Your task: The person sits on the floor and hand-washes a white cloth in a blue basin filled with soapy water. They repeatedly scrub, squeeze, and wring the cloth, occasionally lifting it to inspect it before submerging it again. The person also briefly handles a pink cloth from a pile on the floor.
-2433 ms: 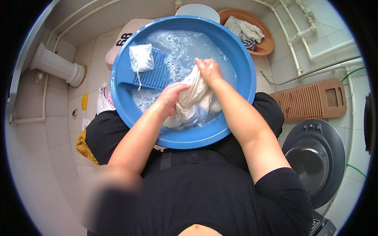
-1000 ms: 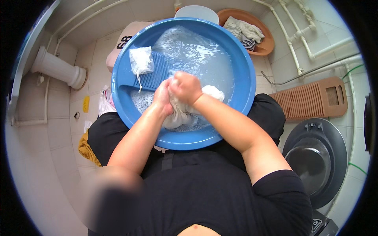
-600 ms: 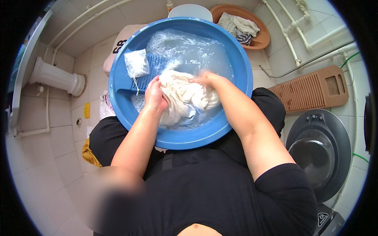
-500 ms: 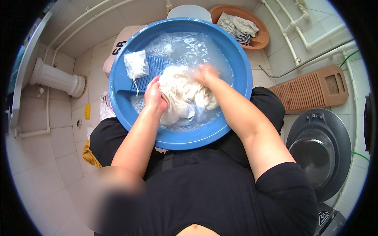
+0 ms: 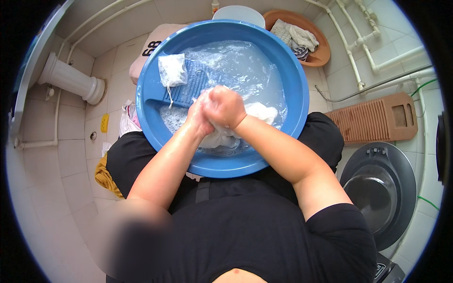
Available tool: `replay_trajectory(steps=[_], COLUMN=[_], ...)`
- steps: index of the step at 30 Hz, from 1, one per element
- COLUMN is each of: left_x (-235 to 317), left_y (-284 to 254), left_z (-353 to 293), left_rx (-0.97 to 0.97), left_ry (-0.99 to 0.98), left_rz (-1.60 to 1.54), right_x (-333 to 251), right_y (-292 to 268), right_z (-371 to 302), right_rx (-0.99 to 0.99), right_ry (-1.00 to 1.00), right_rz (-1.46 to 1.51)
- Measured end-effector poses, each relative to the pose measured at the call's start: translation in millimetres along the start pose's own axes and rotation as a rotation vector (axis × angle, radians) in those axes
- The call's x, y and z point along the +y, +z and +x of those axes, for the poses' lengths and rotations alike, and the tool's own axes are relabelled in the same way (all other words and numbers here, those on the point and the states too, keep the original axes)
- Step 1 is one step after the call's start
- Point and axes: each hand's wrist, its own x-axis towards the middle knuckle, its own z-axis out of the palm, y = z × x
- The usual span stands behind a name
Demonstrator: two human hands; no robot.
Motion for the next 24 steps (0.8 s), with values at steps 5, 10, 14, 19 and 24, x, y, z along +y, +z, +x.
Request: replay_trajectory(steps=[5, 10, 14, 19, 24], left_x=[1.1, 3.0, 3.1, 15.2, 13.1], left_y=[4.5, -4.8, 31.1, -4.0, -11.5], left_z=[-5.1, -0.8, -10.8, 8.4, 8.6], left_rx=[-0.065, 0.287, 0.103, 0.250, 0.403], left_ry=[-0.009, -0.078, -0.075, 0.353, 0.437], left_rz=[0.062, 0.251, 0.100, 0.197, 0.270], right_x=[-4.9, 4.9, 81.0, 126.9, 112.0], right_y=[-1.0, 8.3, -2.0, -30.3, -36.0], right_z=[1.2, -5.6, 11.3, 17.2, 20.9], right_rx=[-0.016, -0.130, -0.056, -0.190, -0.647], right_ry=[0.046, -0.016, 0.367, 0.762, 0.746], right_rz=[0.134, 0.113, -0.304, -0.327, -0.387])
